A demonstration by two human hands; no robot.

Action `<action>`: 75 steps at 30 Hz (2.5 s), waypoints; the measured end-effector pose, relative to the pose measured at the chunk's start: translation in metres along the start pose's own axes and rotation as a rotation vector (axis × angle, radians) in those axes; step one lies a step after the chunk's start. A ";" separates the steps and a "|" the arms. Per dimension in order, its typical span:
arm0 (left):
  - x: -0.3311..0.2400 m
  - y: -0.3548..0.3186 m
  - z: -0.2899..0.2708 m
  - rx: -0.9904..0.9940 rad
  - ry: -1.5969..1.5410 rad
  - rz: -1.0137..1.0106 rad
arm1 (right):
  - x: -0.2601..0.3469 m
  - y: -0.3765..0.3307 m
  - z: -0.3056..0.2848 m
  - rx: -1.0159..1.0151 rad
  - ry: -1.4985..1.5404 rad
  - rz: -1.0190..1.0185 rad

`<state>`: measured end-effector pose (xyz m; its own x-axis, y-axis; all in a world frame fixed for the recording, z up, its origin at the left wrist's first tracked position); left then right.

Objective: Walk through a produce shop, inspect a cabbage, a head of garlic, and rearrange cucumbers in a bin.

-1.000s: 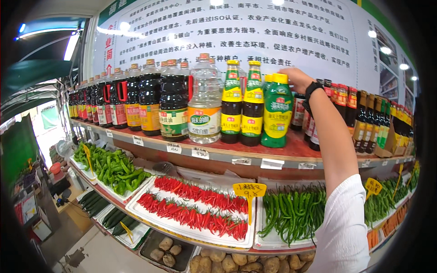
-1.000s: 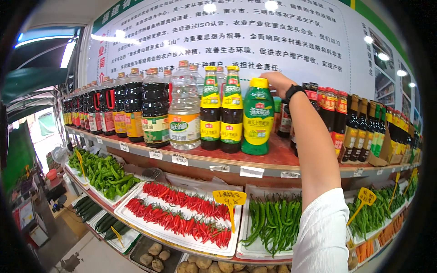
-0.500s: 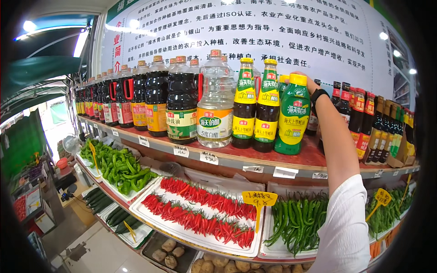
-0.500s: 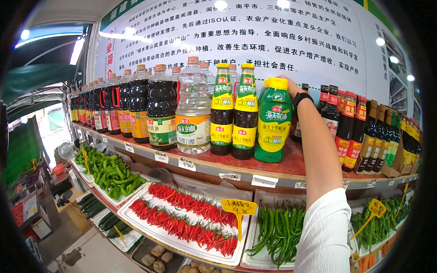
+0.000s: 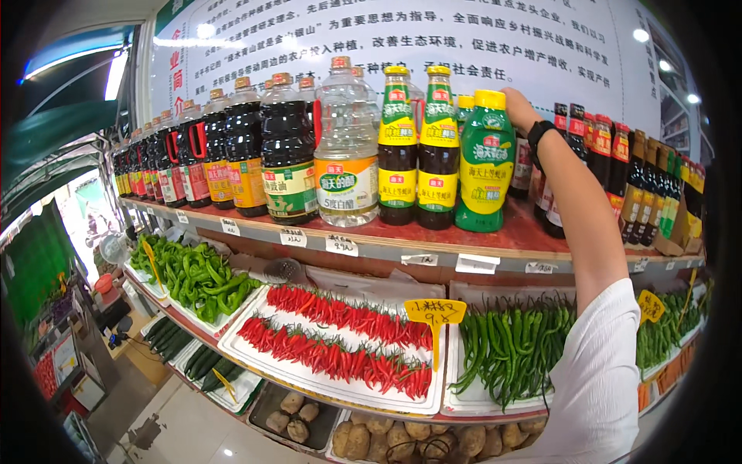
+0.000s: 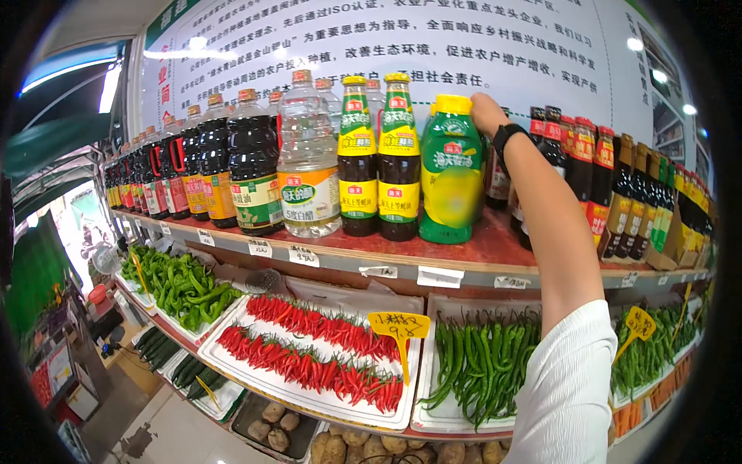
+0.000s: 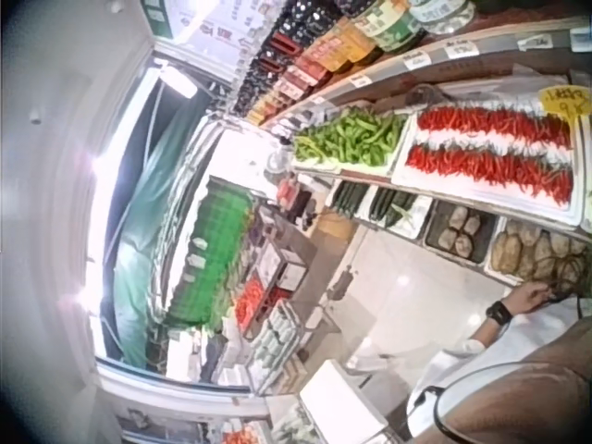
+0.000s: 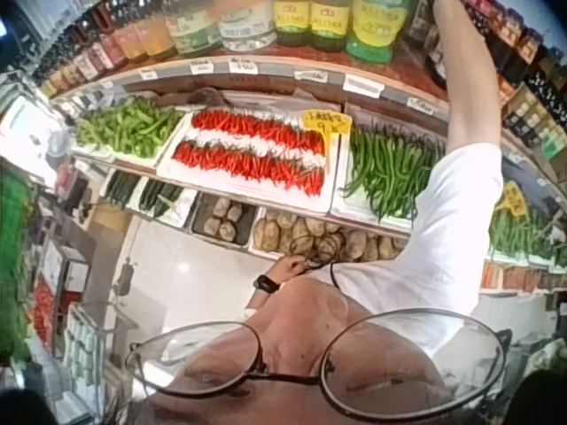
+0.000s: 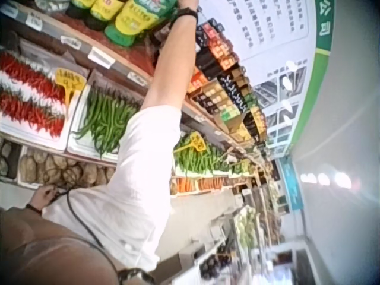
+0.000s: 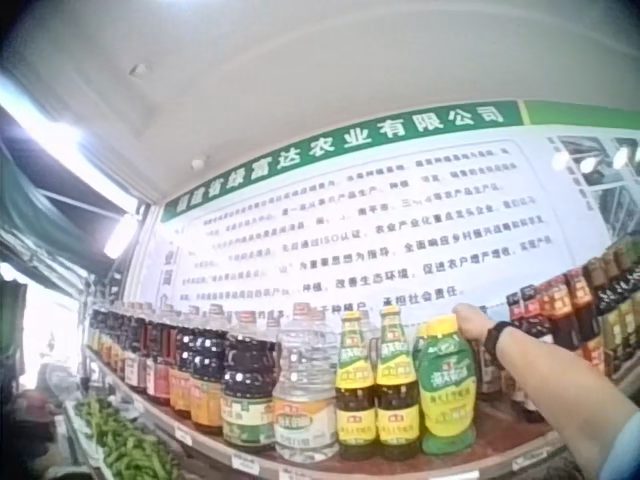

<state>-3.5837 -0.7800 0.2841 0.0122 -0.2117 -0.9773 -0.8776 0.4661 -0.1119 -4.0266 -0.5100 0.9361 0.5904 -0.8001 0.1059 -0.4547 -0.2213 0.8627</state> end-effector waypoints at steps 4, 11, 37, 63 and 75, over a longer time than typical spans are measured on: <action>-0.009 -0.005 0.002 -0.010 0.047 0.004 | 0.044 -0.025 -0.038 0.042 -0.174 0.148; 0.006 -0.012 0.011 0.073 0.069 -0.006 | 0.060 -0.050 -0.065 0.116 -0.030 0.261; -0.498 0.148 -0.067 -0.921 1.024 1.074 | 0.079 -0.074 -0.096 0.017 -0.158 0.163; -0.473 0.184 -0.073 -0.891 1.024 0.920 | 0.074 -0.080 -0.098 0.016 0.188 0.117; -0.416 0.024 -0.043 -0.309 0.716 0.961 | 0.214 -0.180 -0.147 -0.178 -0.468 -0.470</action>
<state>-3.6300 -0.7176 0.6961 -0.8787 -0.3631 -0.3100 -0.4631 0.4901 0.7385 -3.7202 -0.5595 0.8757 0.3297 -0.8072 -0.4896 -0.0811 -0.5409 0.8372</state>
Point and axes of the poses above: each hand's wrist, its own y-axis towards the middle knuckle, its own z-axis out of the palm, x = y × z, the point moved 9 cm from there along y, towards the middle knuckle, and after that the axes turned 5 degrees about -z, right-handed, at the moved point
